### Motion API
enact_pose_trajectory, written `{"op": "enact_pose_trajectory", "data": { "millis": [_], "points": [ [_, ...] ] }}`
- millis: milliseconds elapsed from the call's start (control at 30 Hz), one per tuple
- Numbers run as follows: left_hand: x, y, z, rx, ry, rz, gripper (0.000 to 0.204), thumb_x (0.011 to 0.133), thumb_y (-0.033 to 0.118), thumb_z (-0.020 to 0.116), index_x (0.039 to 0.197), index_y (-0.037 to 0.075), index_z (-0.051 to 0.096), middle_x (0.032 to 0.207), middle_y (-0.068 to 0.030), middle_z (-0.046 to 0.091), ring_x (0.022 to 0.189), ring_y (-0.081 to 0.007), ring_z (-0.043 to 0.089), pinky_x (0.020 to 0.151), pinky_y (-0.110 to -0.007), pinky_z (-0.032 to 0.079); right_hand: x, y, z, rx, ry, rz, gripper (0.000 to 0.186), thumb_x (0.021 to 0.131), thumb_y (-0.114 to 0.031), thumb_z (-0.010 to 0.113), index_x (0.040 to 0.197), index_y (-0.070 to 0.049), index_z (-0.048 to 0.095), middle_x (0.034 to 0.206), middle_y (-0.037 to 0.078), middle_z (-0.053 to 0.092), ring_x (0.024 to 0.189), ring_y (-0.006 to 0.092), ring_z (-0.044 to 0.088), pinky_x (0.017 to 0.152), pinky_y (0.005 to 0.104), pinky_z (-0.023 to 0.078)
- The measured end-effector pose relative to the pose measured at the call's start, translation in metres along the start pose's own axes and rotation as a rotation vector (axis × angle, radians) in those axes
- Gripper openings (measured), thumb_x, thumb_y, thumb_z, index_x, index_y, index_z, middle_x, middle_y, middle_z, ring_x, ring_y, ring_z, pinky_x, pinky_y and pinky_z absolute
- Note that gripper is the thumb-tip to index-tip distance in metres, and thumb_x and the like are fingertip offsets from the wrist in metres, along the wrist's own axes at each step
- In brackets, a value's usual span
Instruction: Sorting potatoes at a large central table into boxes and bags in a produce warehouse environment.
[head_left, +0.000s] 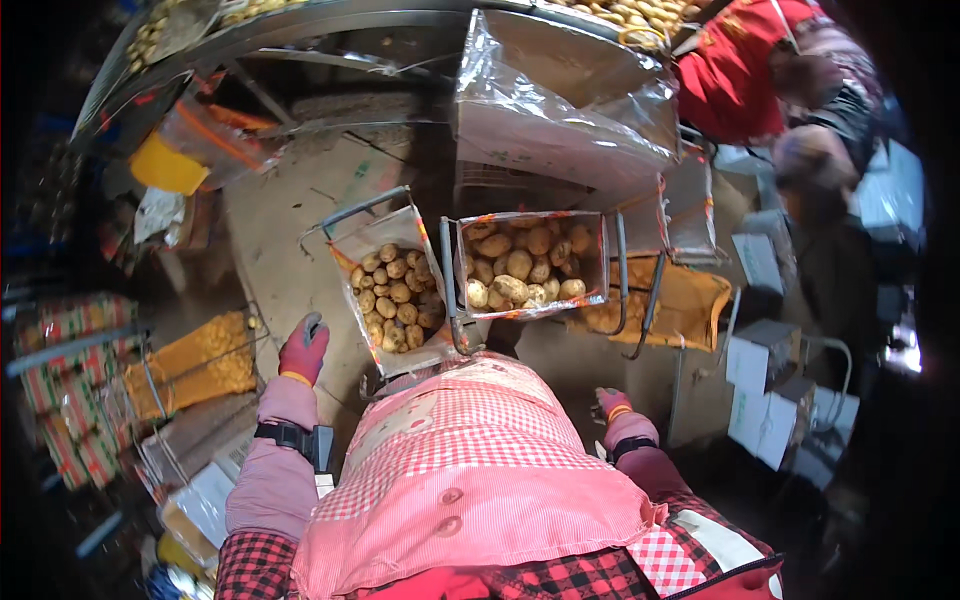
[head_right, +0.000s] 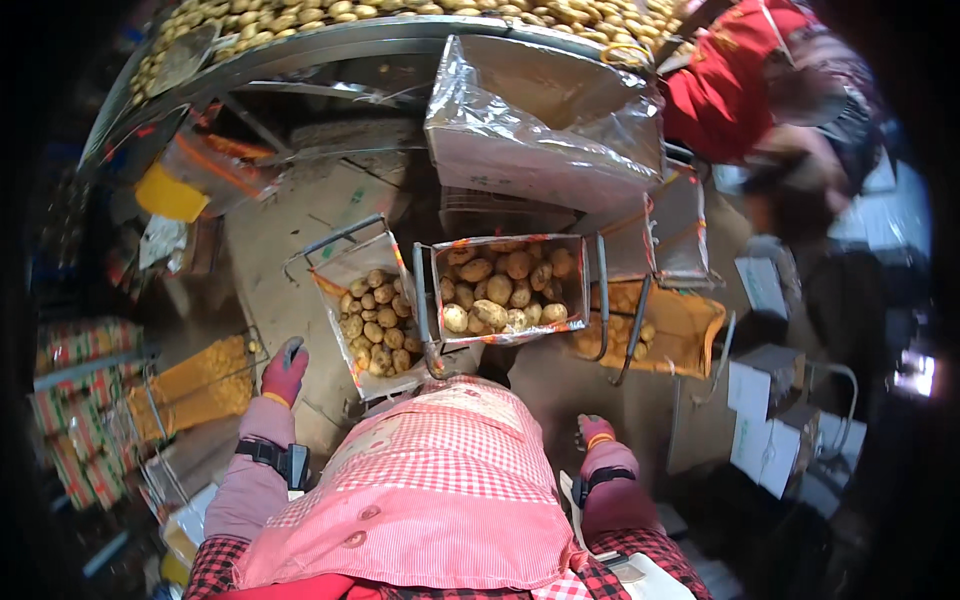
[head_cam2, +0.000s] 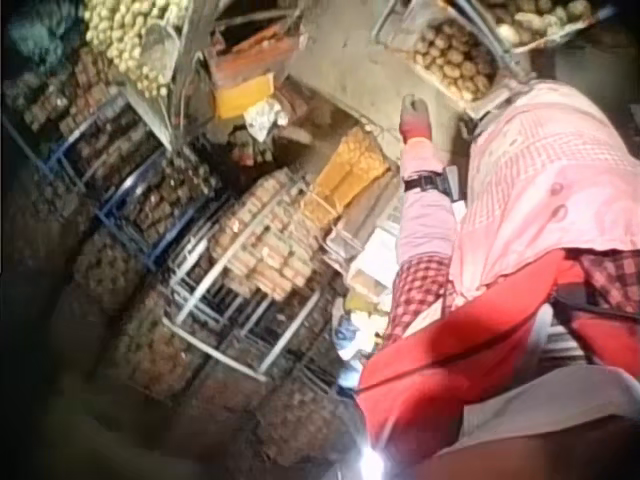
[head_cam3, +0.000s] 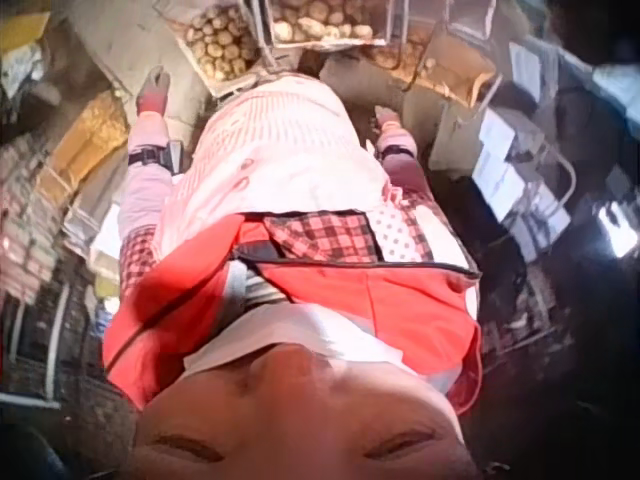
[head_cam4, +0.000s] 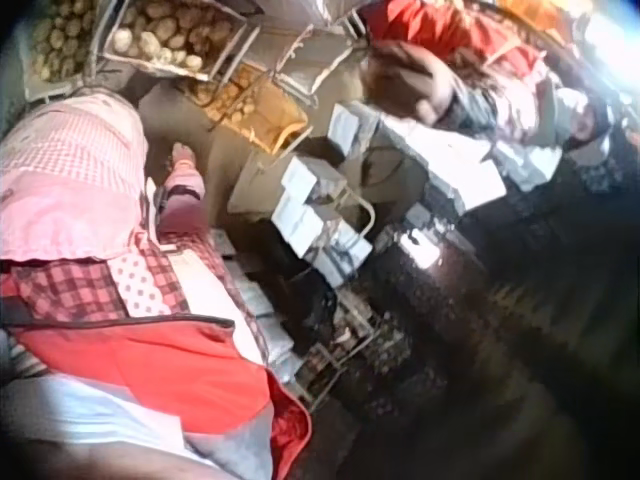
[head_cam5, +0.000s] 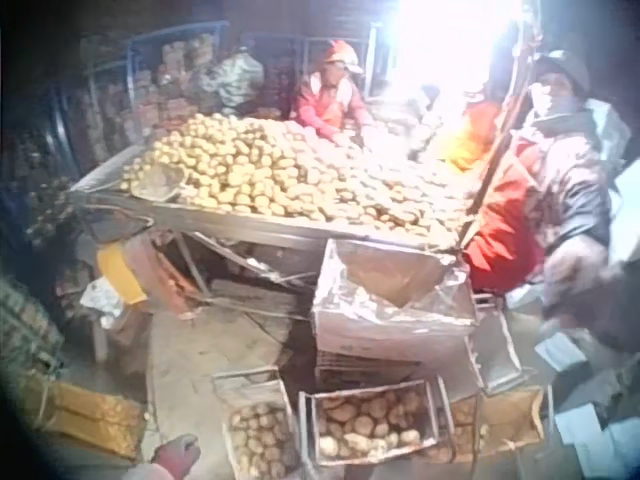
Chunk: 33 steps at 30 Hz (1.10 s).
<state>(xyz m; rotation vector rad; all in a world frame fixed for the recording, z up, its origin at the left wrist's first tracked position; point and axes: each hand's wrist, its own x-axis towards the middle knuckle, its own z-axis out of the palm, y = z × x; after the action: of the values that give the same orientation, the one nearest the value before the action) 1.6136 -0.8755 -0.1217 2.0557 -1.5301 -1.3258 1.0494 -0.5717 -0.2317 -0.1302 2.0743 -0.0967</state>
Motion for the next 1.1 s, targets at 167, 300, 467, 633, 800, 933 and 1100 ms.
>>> {"op": "enact_pose_trajectory", "data": {
  "millis": [167, 300, 467, 633, 800, 933, 1100],
  "points": [
    [0.070, -0.045, -0.019, 0.137, -0.181, 0.120, 0.046, 0.089, 0.033, 0.062, 0.124, 0.002, 0.059, 0.114, -0.0133, 0.067, 0.105, -0.0186, 0.062, 0.092, -0.032, 0.047, -0.108, 0.036, 0.074, 0.099, -0.071, 0.153, 0.030, 0.091, -0.036, 0.055, 0.092, -0.006, 0.064, 0.072, 0.009, 0.064, 0.059, 0.0241, 0.062, 0.053, 0.0414, 0.053],
    [0.091, -0.098, -0.047, 0.311, -0.247, -0.086, 0.057, 0.081, 0.048, 0.067, 0.121, 0.008, 0.063, 0.114, -0.0150, 0.067, 0.106, -0.0279, 0.063, 0.092, -0.035, 0.047, -0.146, 0.063, 0.129, 0.398, -0.078, 0.151, 0.034, 0.090, -0.038, 0.055, 0.096, -0.006, 0.065, 0.077, 0.011, 0.067, 0.062, 0.0236, 0.063, 0.057, 0.0400, 0.053],
    [0.102, -0.104, -0.072, 0.656, -0.290, -0.119, 0.059, 0.076, 0.056, 0.059, 0.111, 0.008, 0.066, 0.113, -0.0235, 0.064, 0.111, -0.0389, 0.059, 0.094, -0.045, 0.045, -0.110, 0.096, 0.174, -0.158, 0.101, -0.107, 0.041, 0.092, -0.041, 0.048, 0.100, -0.006, 0.067, 0.098, 0.013, 0.070, 0.085, 0.0314, 0.066, 0.084, 0.0385, 0.052],
    [0.097, -0.010, -0.074, 0.742, -0.102, 0.099, 0.062, 0.075, 0.054, 0.067, 0.117, 0.009, 0.064, 0.101, -0.0225, 0.068, 0.099, -0.0357, 0.065, 0.088, -0.044, 0.049, -0.044, 0.082, 0.208, -0.241, 0.102, -0.255, 0.035, 0.090, -0.035, 0.049, 0.089, -0.007, 0.069, 0.089, 0.013, 0.070, 0.083, 0.0307, 0.067, 0.071, 0.0415, 0.052],
    [0.109, 0.076, -0.067, 0.604, -0.007, 0.234, 0.068, 0.075, 0.051, 0.070, 0.127, 0.011, 0.058, 0.115, -0.0219, 0.063, 0.109, -0.0370, 0.060, 0.094, -0.045, 0.046, -0.019, 0.026, 0.211, -0.246, 0.217, -0.395, 0.032, 0.090, -0.034, 0.051, 0.087, -0.008, 0.069, 0.071, 0.010, 0.066, 0.066, 0.0245, 0.065, 0.063, 0.0397, 0.051],
    [0.141, 0.080, -0.045, 0.770, 0.143, 0.431, 0.076, 0.076, 0.050, 0.069, 0.135, 0.006, 0.050, 0.128, -0.0223, 0.055, 0.122, -0.0389, 0.049, 0.104, -0.046, 0.038, -0.057, 0.007, 0.201, 0.175, 0.241, -0.174, 0.031, 0.090, -0.037, 0.053, 0.091, -0.010, 0.070, 0.075, 0.007, 0.068, 0.066, 0.0217, 0.065, 0.062, 0.0374, 0.051],
    [0.192, 0.068, -0.012, 0.769, -0.027, 0.481, 0.070, 0.084, 0.050, 0.060, 0.135, 0.003, 0.049, 0.126, -0.0238, 0.056, 0.120, -0.0401, 0.049, 0.103, -0.047, 0.037, -0.130, 0.040, 0.202, 0.168, 0.329, -0.020, 0.028, 0.089, -0.035, 0.054, 0.096, -0.015, 0.071, 0.079, 0.004, 0.070, 0.069, 0.0192, 0.066, 0.066, 0.0347, 0.052]
  ]
}}
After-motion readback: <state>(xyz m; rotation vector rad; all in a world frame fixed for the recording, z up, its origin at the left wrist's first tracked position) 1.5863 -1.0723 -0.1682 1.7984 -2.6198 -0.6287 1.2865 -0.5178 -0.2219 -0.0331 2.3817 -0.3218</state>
